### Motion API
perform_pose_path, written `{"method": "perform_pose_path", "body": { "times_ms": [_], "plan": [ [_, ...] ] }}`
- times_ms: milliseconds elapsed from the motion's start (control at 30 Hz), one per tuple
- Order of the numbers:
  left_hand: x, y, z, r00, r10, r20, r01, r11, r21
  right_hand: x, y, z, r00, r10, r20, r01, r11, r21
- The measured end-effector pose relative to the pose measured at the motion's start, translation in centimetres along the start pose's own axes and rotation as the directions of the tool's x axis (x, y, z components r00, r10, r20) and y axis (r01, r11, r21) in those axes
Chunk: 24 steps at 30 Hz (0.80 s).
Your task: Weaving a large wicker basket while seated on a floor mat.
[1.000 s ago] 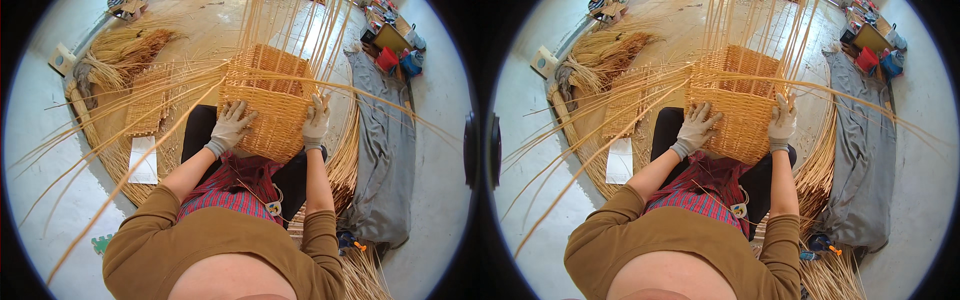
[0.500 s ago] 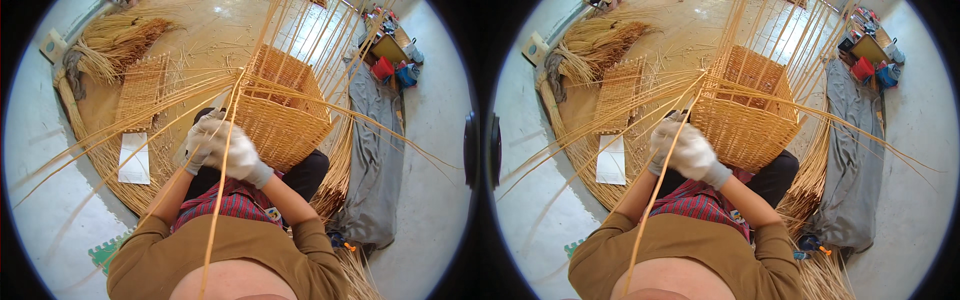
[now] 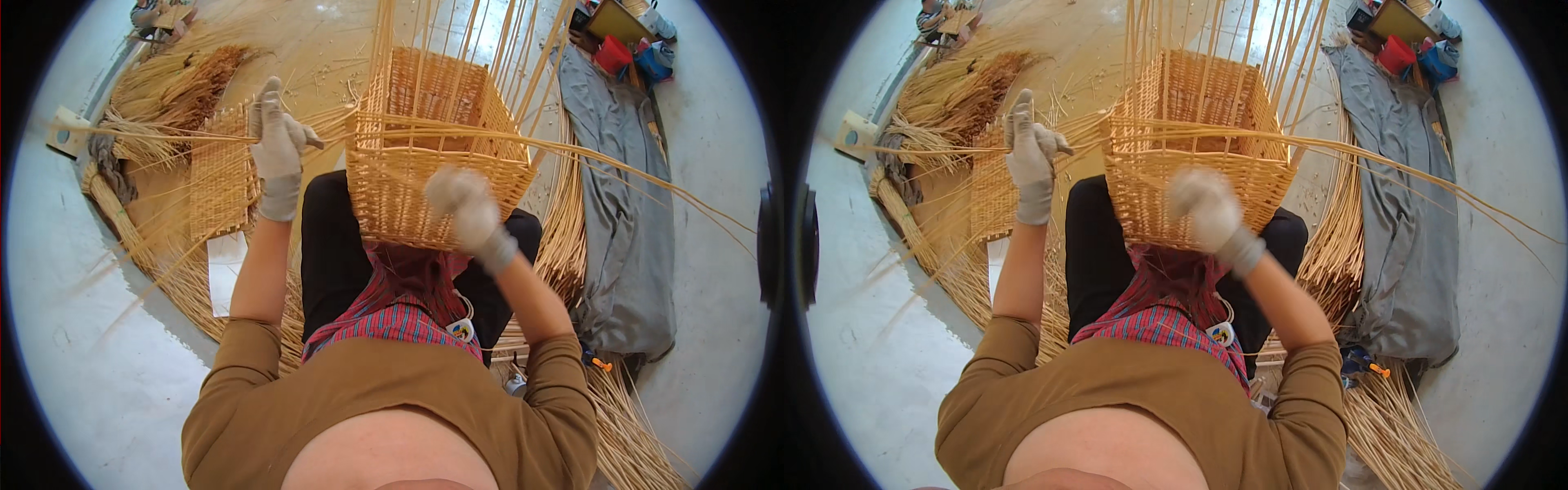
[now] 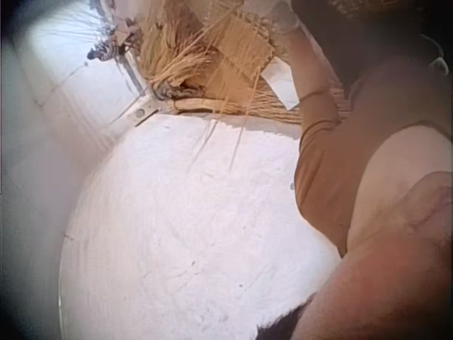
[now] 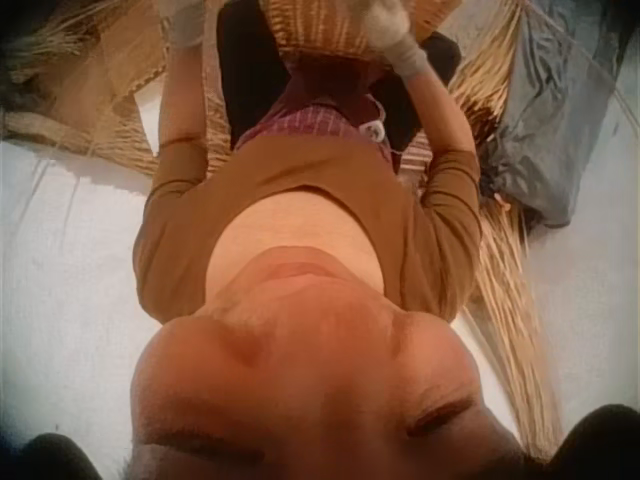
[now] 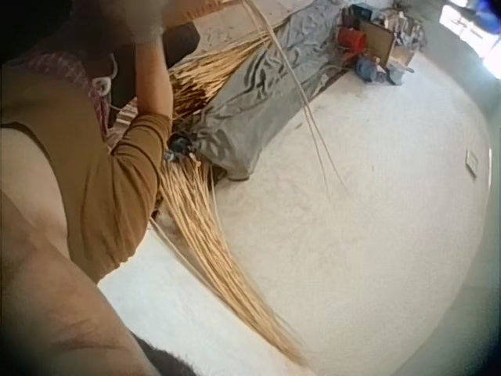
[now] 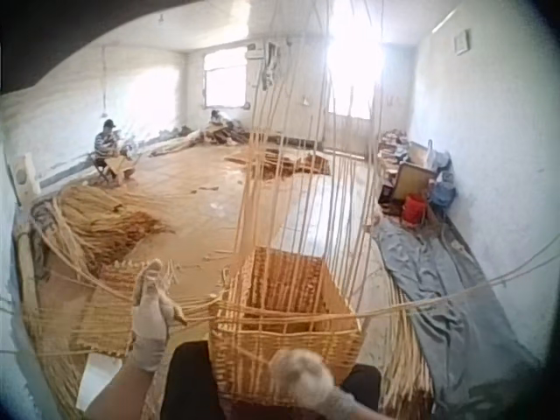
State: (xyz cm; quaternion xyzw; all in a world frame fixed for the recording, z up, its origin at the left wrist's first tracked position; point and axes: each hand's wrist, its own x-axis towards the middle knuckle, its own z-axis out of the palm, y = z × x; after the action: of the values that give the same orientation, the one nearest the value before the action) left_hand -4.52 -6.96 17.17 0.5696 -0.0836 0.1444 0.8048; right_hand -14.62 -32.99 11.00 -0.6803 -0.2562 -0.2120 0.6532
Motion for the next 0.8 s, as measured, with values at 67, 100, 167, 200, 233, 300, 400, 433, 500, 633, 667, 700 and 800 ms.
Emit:
{"method": "perform_pose_path", "body": {
  "times_ms": [67,100,167,200,233,300,400,433,500,633,667,700,800],
  "plan": [
    [-0.5,-1.1,0.0,1.000,0.016,0.021,-0.015,0.999,-0.039,0.4,4.3,-5.7,0.984,0.148,-0.100,-0.135,0.982,0.133],
    [-0.5,-2.0,0.2,0.998,0.048,0.044,-0.044,0.995,-0.089,0.8,6.5,-7.1,0.972,0.227,-0.055,-0.127,0.711,0.692],
    [-1.9,-3.0,0.4,0.987,0.146,0.061,-0.141,0.987,-0.077,0.8,6.8,-6.3,0.964,0.231,-0.134,-0.099,0.776,0.623],
    [-3.0,-3.2,0.5,0.968,0.230,0.099,-0.223,0.972,-0.079,0.3,6.2,-5.5,0.945,0.227,-0.235,-0.070,0.843,0.534],
    [-4.2,-3.4,0.5,0.951,0.277,0.137,-0.255,0.954,-0.160,0.0,5.3,-5.4,0.922,0.294,-0.253,-0.153,0.874,0.461],
    [-7.0,-4.5,2.6,0.949,0.313,0.030,-0.313,0.950,0.002,0.0,2.7,-5.1,0.898,0.342,-0.278,-0.273,0.927,0.258],
    [-9.4,-11.1,1.3,0.948,0.301,0.105,-0.318,0.861,0.396,-1.9,3.6,-7.9,0.851,0.437,-0.292,-0.439,0.896,0.062],
    [-9.7,-11.5,2.5,0.997,0.050,-0.059,-0.024,0.924,0.382,-2.2,4.1,-7.9,0.808,0.468,-0.357,-0.466,0.879,0.098],
    [-6.5,-7.7,3.9,0.980,-0.125,0.153,0.039,0.882,0.470,-2.4,4.4,-7.8,0.751,0.467,-0.467,-0.465,0.876,0.129],
    [1.6,-19.9,-2.6,0.656,-0.539,0.528,0.219,0.806,0.550,-2.2,5.3,-7.1,0.780,0.431,-0.454,-0.390,0.902,0.186],
    [3.6,-21.6,-4.0,0.560,-0.646,0.519,0.414,0.760,0.501,-1.8,5.5,-5.9,0.769,0.473,-0.430,-0.392,0.880,0.268],
    [4.2,-22.7,-3.0,0.374,-0.384,0.844,0.371,0.896,0.243,-1.8,5.4,-5.5,0.744,0.511,-0.431,-0.394,0.856,0.335],
    [1.1,-14.3,2.5,0.842,-0.087,0.532,-0.026,0.979,0.201,-0.5,3.9,-5.2,0.895,0.264,-0.359,-0.273,0.962,0.026]
  ]
}}
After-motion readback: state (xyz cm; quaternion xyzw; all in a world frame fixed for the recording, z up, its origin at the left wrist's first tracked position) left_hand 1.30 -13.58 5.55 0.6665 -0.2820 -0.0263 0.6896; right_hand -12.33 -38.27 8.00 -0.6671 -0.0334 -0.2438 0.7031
